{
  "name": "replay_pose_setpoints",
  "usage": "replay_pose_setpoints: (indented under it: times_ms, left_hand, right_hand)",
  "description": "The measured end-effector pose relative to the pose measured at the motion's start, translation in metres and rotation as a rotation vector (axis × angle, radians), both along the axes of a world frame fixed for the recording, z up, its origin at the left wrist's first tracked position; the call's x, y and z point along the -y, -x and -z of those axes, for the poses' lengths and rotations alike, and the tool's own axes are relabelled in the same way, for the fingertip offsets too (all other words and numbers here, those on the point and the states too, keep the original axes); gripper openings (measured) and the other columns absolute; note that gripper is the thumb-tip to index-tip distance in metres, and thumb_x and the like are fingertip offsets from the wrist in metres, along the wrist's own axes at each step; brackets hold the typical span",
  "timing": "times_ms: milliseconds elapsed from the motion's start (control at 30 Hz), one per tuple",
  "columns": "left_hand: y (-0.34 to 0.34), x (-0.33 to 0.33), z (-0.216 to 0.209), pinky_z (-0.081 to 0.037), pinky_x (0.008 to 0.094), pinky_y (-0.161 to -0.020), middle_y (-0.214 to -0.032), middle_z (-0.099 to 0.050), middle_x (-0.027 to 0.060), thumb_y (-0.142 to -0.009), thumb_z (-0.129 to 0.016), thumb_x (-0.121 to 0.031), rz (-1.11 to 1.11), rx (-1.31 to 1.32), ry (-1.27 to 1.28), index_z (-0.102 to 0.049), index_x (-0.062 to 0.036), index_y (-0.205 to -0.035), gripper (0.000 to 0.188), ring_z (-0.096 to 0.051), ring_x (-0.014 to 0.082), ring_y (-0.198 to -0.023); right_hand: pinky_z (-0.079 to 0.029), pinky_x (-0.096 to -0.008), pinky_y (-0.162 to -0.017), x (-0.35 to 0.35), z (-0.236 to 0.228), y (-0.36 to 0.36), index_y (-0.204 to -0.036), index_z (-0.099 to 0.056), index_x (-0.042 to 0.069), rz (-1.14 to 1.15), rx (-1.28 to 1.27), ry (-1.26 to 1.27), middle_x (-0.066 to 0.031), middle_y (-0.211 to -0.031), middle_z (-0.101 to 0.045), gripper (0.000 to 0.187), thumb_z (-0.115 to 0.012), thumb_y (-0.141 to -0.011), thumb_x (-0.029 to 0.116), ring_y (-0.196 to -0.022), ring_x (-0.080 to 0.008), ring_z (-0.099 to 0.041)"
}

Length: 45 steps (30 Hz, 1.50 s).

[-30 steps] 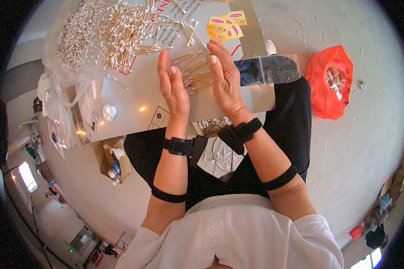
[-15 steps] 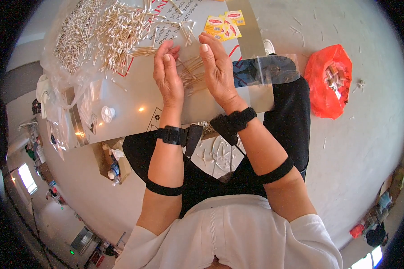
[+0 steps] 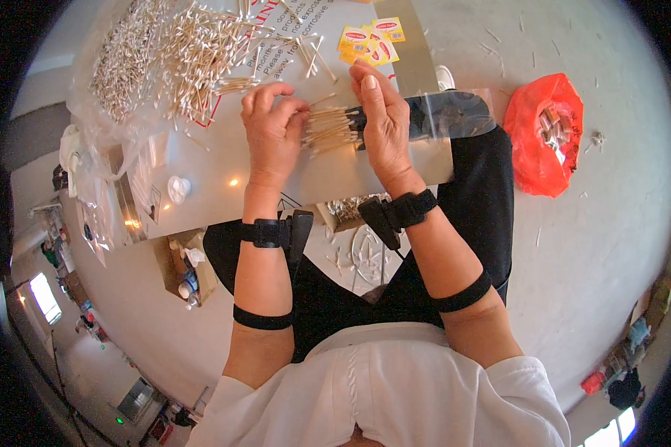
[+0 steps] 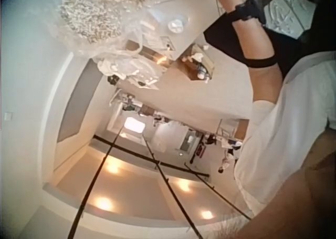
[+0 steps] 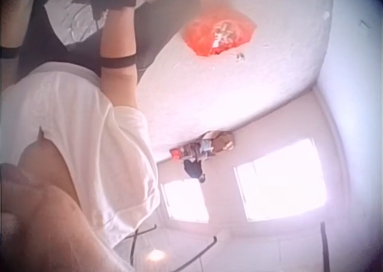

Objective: The recorder is aligning cotton swabs on a workbench and inserting them into plastic packaging bags.

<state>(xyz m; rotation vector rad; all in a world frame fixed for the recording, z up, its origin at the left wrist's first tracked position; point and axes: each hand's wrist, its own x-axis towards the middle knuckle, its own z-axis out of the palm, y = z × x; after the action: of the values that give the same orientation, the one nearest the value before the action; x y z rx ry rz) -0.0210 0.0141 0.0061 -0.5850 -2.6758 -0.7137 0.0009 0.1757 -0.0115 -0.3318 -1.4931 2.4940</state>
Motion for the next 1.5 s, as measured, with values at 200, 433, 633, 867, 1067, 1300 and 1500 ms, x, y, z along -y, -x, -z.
replay_pose_setpoints:
  times_ms: [200, 433, 633, 867, 1067, 1300, 1500]
  left_hand:
    - [0.017, -0.007, 0.002, -0.041, 0.0432, -0.090, -0.101, -0.061, 0.0069, -0.075, -0.069, -0.001, -0.085, -0.035, -0.037, -0.066, -0.0097, -0.087, 0.015, -0.052, 0.0303, -0.104]
    - [-0.028, -0.025, 0.004, -0.039, 0.0466, -0.098, -0.115, -0.060, 0.0135, -0.081, -0.062, -0.004, -0.057, 0.128, -0.101, -0.062, -0.0045, -0.106, 0.025, -0.051, 0.0343, -0.114]
    - [-0.061, -0.041, 0.002, -0.014, 0.0573, -0.117, -0.155, -0.029, 0.0190, -0.084, -0.067, -0.044, -0.008, 0.283, 0.193, -0.036, 0.0014, -0.144, 0.082, -0.021, 0.0350, -0.146]
    - [-0.048, -0.050, 0.003, -0.011, 0.0582, -0.117, -0.156, -0.025, 0.0233, -0.082, -0.065, -0.054, -0.122, 0.232, 0.279, -0.030, 0.0019, -0.147, 0.093, -0.016, 0.0349, -0.148]
    - [-0.072, -0.051, -0.001, -0.010, 0.0587, -0.117, -0.157, -0.020, 0.0237, -0.083, -0.064, -0.053, -0.111, 0.346, 0.353, -0.028, 0.0023, -0.148, 0.093, -0.015, 0.0368, -0.148]
    - [-0.066, -0.024, 0.000, -0.017, 0.0553, -0.115, -0.150, -0.035, 0.0183, -0.079, -0.073, -0.025, -0.096, 0.168, 0.080, -0.042, 0.0000, -0.139, 0.072, -0.026, 0.0360, -0.143]
    - [-0.070, -0.014, -0.007, -0.034, 0.0467, -0.100, -0.119, -0.057, 0.0069, -0.068, -0.075, -0.004, -0.046, 0.061, 0.056, -0.062, -0.0062, -0.098, 0.033, -0.048, 0.0312, -0.120]
  right_hand:
    - [-0.044, -0.0297, -0.104, 0.000, 0.002, -0.001, -0.127, -0.058, -0.004, -0.021, -0.008, -0.068, -0.0093, -0.124, -0.061, 0.042, -0.048, -0.104, 0.030, -0.116, -0.0160, -0.056]
    - [-0.043, -0.0303, -0.105, 0.000, -0.001, -0.014, -0.127, -0.057, -0.005, -0.022, -0.010, -0.053, -0.0097, -0.128, -0.059, 0.043, -0.046, -0.105, 0.031, -0.118, -0.0166, -0.055]
    - [-0.033, -0.0373, -0.115, 0.000, -0.007, -0.020, -0.134, -0.047, -0.010, -0.064, 0.003, -0.065, -0.0178, -0.139, -0.049, 0.052, -0.038, -0.106, 0.033, -0.132, -0.0237, -0.045]
    - [-0.033, -0.0377, -0.115, -0.008, -0.005, -0.027, -0.133, -0.048, -0.009, -0.040, 0.002, -0.142, -0.0180, -0.141, -0.048, 0.052, -0.039, -0.106, 0.034, -0.133, -0.0245, -0.044]
    - [-0.040, -0.0325, -0.107, -0.006, -0.009, -0.037, -0.126, -0.057, -0.004, -0.033, -0.042, -0.276, -0.0144, -0.140, -0.050, 0.042, -0.043, -0.106, 0.030, -0.125, -0.0207, -0.050]
    - [-0.041, -0.0316, -0.105, -0.006, -0.002, -0.040, -0.127, -0.056, -0.002, 0.013, -0.022, -0.168, -0.0131, -0.139, -0.051, 0.038, -0.043, -0.106, 0.025, -0.121, -0.0187, -0.052]
    - [-0.042, -0.0311, -0.105, -0.006, -0.002, -0.039, -0.128, -0.057, -0.002, 0.007, -0.038, -0.174, -0.0121, -0.137, -0.053, 0.037, -0.045, -0.105, 0.025, -0.120, -0.0176, -0.053]
